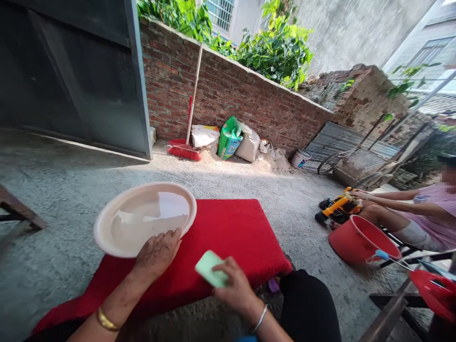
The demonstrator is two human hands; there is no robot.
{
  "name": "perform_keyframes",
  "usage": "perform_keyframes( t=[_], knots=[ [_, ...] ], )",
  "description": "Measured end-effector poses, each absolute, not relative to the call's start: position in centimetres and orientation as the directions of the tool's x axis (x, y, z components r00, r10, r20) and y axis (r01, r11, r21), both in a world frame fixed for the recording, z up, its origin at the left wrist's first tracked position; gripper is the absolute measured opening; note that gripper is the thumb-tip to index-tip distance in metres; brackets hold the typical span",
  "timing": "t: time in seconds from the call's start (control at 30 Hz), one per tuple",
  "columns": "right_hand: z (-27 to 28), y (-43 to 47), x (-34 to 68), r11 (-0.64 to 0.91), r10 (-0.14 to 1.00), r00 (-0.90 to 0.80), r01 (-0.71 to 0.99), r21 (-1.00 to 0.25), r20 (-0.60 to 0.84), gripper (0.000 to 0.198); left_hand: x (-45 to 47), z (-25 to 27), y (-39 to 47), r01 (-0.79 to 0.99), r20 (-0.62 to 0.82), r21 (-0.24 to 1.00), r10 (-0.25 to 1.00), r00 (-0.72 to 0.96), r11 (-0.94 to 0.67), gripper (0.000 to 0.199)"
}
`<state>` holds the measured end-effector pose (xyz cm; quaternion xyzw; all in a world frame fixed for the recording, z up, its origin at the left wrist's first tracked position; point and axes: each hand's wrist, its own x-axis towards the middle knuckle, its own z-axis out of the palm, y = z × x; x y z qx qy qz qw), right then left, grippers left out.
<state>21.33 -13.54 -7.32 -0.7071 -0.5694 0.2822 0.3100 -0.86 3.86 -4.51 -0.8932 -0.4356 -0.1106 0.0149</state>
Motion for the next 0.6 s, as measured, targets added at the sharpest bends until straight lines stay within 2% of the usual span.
perform_keyframes(
  t=[0.07,0.1,0.17,0.23,0.3,0.37,0.4,0.47,0.5,0.53,0.57,0.6],
  knots=[
    [-6.4,-13.6,26.1,-0.230,0.876,0.475,0.558,-0.798,0.080,0.042,-0.5,-4.0,3.6,0.787,0.173,0.059,0.783,0.598,-0.614,0.037],
    [-6.1,-13.5,29.0,-0.311,0.763,0.635,0.524,-0.793,0.121,0.044,-0.4,-3.8,3.5,0.788,0.158,0.052,0.785,0.600,-0.613,0.036],
    [-5.7,-13.2,34.3,-0.539,0.518,0.847,0.431,-0.724,0.119,0.050,0.0,-3.5,3.4,0.794,0.142,0.039,0.790,0.597,-0.607,0.035],
    [-5.8,-12.4,37.2,-0.612,0.448,0.889,0.380,-0.693,0.092,0.054,0.2,-3.3,3.3,0.801,0.134,0.032,0.796,0.590,-0.598,0.035],
    [-6.3,-11.6,36.2,-0.616,0.474,0.877,0.395,-0.682,0.079,0.052,0.3,-3.0,3.3,0.804,0.124,0.031,0.801,0.586,-0.593,0.036],
    [-7.0,-11.2,31.7,-0.550,0.599,0.796,0.487,-0.678,0.086,0.047,0.2,-2.6,3.1,0.803,0.116,0.026,0.800,0.589,-0.595,0.037],
    [-7.4,-11.2,28.5,-0.480,0.701,0.708,0.559,-0.676,0.089,0.044,0.2,-2.4,3.1,0.801,0.114,0.024,0.798,0.592,-0.598,0.038],
    [-8.3,-11.7,21.9,-0.291,0.898,0.437,0.664,-0.688,0.042,0.045,-0.1,-2.2,2.9,0.798,0.117,0.030,0.795,0.595,-0.601,0.038],
    [-8.8,-12.0,19.2,-0.181,0.969,0.247,0.690,-0.701,-0.006,0.051,-0.3,-2.2,2.9,0.798,0.126,0.040,0.796,0.592,-0.601,0.038],
    [-9.2,-12.3,17.2,-0.084,0.996,0.051,0.700,-0.710,-0.069,0.056,-0.5,-2.4,3.0,0.797,0.141,0.055,0.795,0.590,-0.602,0.038],
    [-9.5,-12.4,16.2,-0.028,0.991,-0.072,0.698,-0.715,-0.109,0.056,-0.7,-2.8,3.1,0.794,0.162,0.071,0.792,0.589,-0.604,0.038],
    [-9.7,-12.5,16.1,-0.011,0.984,-0.124,0.684,-0.729,-0.132,0.057,-0.8,-3.3,3.4,0.787,0.188,0.087,0.786,0.589,-0.610,0.039]
  ],
)
